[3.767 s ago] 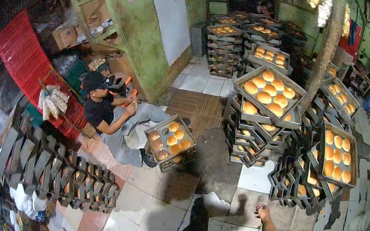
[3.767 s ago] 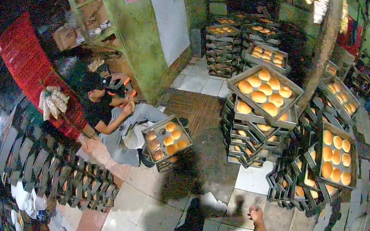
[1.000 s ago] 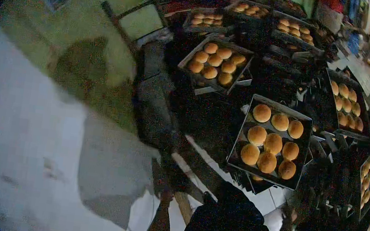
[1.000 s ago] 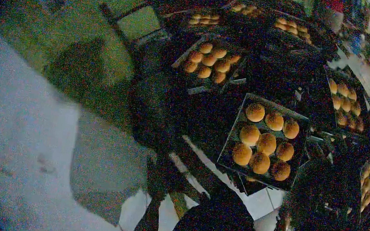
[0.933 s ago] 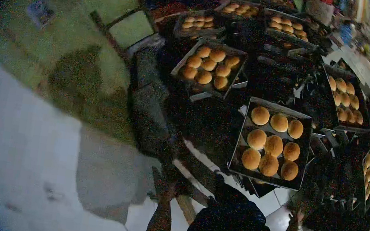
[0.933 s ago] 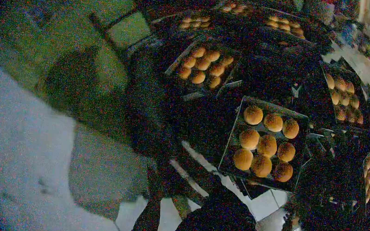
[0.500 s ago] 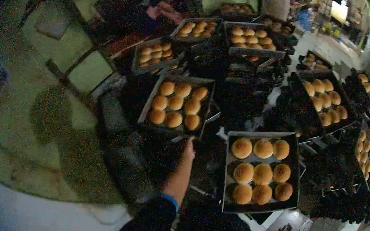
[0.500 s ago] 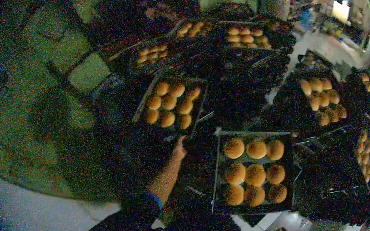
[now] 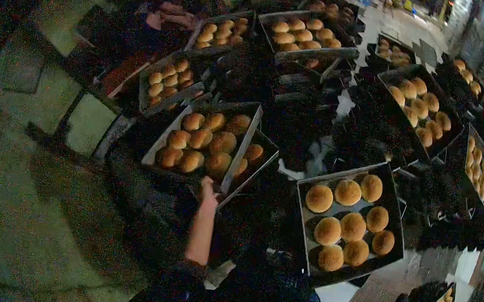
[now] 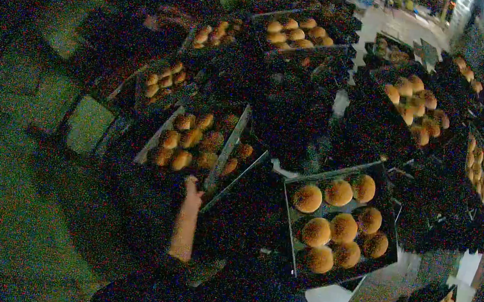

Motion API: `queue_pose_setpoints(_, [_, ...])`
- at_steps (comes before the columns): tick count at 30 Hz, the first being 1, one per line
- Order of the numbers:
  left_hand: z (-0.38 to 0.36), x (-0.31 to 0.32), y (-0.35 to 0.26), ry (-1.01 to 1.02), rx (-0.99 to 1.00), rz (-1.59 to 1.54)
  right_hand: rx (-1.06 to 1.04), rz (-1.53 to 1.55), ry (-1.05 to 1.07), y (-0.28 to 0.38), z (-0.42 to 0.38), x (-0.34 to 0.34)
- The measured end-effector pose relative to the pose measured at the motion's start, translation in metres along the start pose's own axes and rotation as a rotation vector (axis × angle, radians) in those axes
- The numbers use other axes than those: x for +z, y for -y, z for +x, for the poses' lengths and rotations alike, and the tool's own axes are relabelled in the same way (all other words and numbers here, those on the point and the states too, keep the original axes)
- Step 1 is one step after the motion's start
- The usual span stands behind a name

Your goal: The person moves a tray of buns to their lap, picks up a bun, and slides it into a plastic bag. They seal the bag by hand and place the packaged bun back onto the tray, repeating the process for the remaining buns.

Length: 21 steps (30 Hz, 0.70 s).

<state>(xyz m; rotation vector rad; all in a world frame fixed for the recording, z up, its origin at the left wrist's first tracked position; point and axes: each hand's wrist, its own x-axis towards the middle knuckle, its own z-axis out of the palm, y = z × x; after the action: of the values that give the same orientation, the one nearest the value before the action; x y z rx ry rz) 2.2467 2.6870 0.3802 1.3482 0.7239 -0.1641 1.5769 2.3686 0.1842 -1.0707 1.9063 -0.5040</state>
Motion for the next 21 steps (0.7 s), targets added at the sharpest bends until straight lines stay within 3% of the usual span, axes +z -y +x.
queue_pose_setpoints(1, [0.009, -0.012, -0.015, -0.046, 0.028, 0.064, -0.002, 0.013, -0.006, -0.009, -0.009, 0.004])
queue_pose_setpoints(4, [0.007, -0.058, -0.023, 0.062, 0.023, 0.022, -0.009, 0.014, -0.038, -0.019, -0.056, 0.016])
queue_pose_setpoints(6, [0.017, -0.089, -0.008, 0.318, 0.163, 0.084, -0.083, 0.029, -0.050, -0.007, -0.068, 0.027])
queue_pose_setpoints(7, [0.005, -0.092, -0.006, 0.342, 0.190, 0.151, -0.134, 0.025, -0.053, 0.004, -0.073, 0.035])
queue_pose_setpoints(9, [0.021, -0.086, 0.060, 0.544, 0.239, 0.258, -0.288, 0.010, -0.055, 0.032, -0.073, 0.044])
queue_pose_setpoints(12, [0.060, -0.033, 0.238, 1.017, 0.432, 0.235, -0.624, -0.032, 0.013, 0.089, -0.053, 0.051])
queue_pose_setpoints(14, [-0.023, 0.014, 0.171, 1.067, 0.376, 0.566, -0.830, 0.013, 0.107, 0.119, -0.049, 0.051])
queue_pose_setpoints(16, [-0.075, 0.052, 0.138, 1.169, 0.415, 0.803, -0.902, 0.219, 0.286, 0.132, -0.051, 0.052])
queue_pose_setpoints(17, [-0.092, 0.061, 0.132, 1.227, 0.433, 0.867, -0.745, 0.804, 0.573, 0.131, -0.043, 0.052])
queue_pose_setpoints(18, [-0.107, 0.070, 0.123, 1.288, 0.457, 0.928, -0.715, 0.226, 0.247, 0.152, -0.073, 0.050])
queue_pose_setpoints(21, [-0.132, 0.078, 0.096, 1.459, 0.388, 0.995, -0.722, -0.349, -0.122, 0.134, -0.066, 0.034])
